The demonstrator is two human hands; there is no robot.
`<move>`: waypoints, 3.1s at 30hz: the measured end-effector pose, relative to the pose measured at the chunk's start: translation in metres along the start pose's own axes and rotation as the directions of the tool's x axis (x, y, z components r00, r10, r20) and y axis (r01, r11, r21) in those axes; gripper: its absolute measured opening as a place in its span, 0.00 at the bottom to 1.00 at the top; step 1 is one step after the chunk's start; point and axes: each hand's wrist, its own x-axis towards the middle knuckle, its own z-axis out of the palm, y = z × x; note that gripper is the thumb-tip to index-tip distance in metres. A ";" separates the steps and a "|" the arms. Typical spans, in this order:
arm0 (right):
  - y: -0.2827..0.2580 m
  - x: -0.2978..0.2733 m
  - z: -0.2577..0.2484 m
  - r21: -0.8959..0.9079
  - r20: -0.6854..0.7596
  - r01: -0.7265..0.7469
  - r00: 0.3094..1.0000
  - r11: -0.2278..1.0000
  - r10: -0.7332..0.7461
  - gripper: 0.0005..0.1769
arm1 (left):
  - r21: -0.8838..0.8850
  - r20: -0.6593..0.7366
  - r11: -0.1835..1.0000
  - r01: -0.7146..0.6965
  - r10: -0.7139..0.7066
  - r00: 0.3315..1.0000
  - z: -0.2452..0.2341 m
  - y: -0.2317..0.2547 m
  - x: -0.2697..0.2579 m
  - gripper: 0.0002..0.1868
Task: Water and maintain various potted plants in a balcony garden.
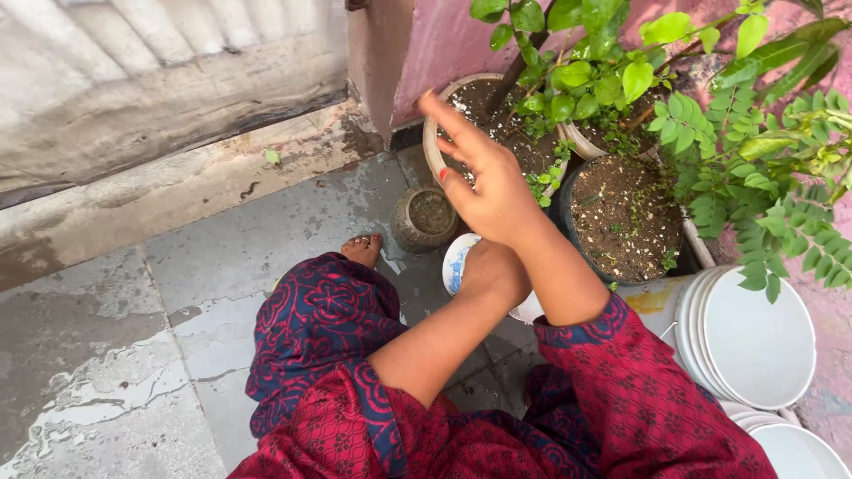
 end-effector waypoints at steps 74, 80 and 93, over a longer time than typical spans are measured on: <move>0.084 -0.252 -0.042 -0.063 -0.209 -0.705 0.701 0.706 0.682 0.08 | -0.093 -0.191 0.993 -0.076 0.057 0.980 0.020 0.032 -0.002 0.15; 0.146 -0.267 0.006 -0.287 0.061 -0.699 0.669 0.655 0.741 0.16 | -0.089 -0.112 0.967 -0.240 0.230 0.967 0.035 0.036 -0.008 0.13; 0.051 -0.220 -0.085 0.061 -0.384 -0.645 0.689 0.762 0.614 0.09 | -0.196 -0.172 0.980 -0.022 -0.013 0.985 0.021 0.024 0.004 0.14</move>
